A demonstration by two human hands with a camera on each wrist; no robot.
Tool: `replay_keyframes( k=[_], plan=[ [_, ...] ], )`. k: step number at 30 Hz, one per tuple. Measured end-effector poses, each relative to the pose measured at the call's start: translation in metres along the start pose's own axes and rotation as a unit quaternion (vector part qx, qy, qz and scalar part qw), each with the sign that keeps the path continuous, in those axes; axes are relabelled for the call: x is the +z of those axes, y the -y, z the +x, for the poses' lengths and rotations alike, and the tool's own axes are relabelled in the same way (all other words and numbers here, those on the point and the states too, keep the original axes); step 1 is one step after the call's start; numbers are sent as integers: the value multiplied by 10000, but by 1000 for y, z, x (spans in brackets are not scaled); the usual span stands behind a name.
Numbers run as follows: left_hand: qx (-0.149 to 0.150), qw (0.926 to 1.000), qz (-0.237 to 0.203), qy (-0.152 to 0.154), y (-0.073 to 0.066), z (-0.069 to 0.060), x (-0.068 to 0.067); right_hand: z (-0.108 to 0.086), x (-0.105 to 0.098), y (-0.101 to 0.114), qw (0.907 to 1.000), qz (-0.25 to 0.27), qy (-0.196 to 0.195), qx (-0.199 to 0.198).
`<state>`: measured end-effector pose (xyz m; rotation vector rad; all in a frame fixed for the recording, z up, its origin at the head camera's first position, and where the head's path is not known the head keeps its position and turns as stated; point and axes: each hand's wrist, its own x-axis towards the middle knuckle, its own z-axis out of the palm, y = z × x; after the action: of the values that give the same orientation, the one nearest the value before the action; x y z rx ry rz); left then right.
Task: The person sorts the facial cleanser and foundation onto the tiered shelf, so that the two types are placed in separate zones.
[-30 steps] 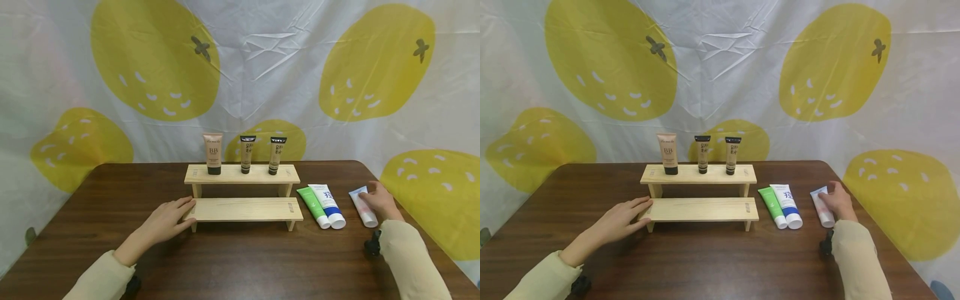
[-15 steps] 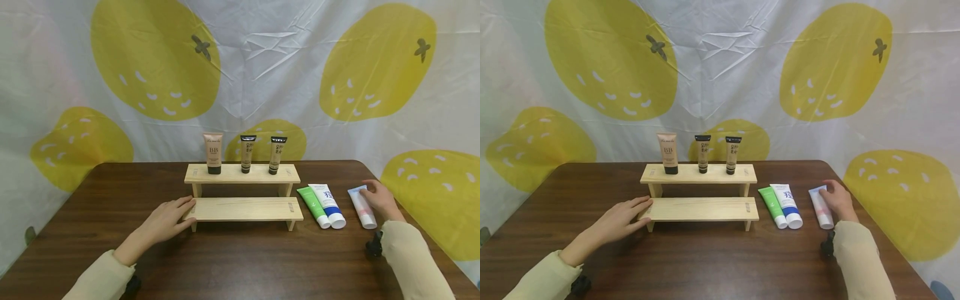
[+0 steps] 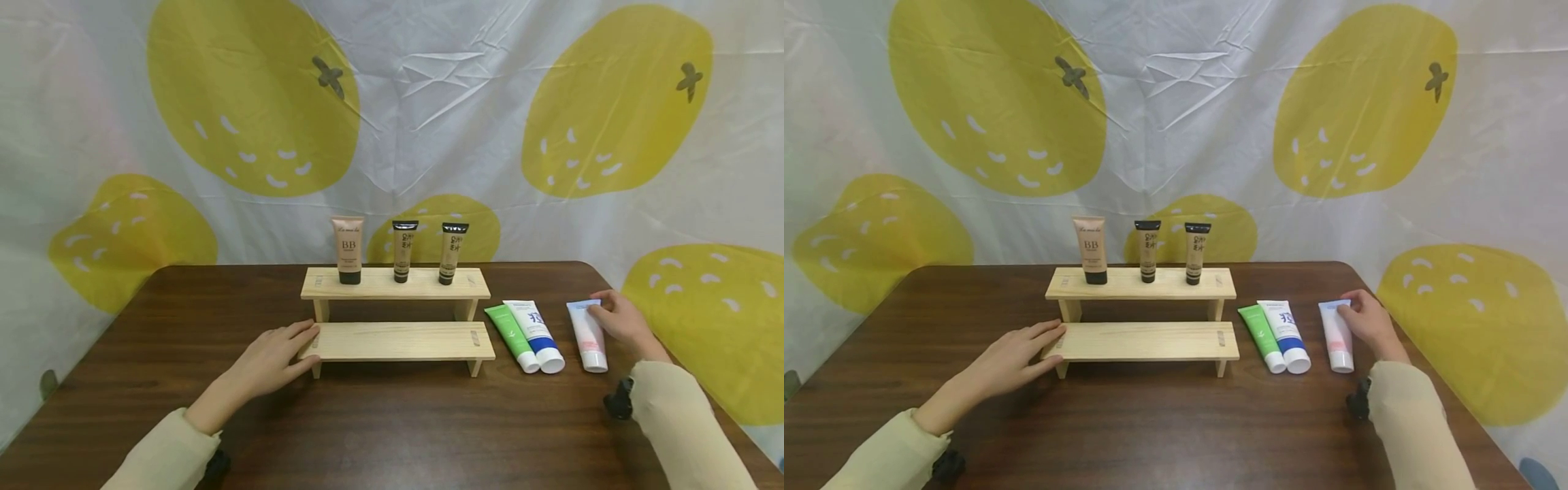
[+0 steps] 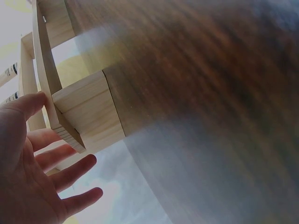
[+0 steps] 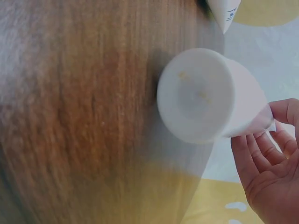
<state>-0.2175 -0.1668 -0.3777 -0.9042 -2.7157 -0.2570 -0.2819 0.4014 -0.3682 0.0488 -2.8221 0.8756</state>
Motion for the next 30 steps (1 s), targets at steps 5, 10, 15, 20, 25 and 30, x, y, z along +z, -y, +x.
replay_keyframes(
  k=[5,10,15,20,25,30],
  plan=[
    [-20,10000,-11,14,0,0,1,-1,-2,3,9997,214,-48,-109],
    [-45,10000,5,25,0,0,2,3,0,-4,9974,714,-102,89],
    [-20,10000,-12,-18,0,1,1,4,-2,-1,9964,841,-8,-93],
    [16,10000,-15,1,-1,1,0,-1,-8,13,9963,628,176,-562],
    [32,10000,17,-17,0,1,1,0,-10,24,9964,528,245,-611],
    [46,10000,47,-36,0,1,1,8,-8,18,9936,817,264,-738]
  ],
)
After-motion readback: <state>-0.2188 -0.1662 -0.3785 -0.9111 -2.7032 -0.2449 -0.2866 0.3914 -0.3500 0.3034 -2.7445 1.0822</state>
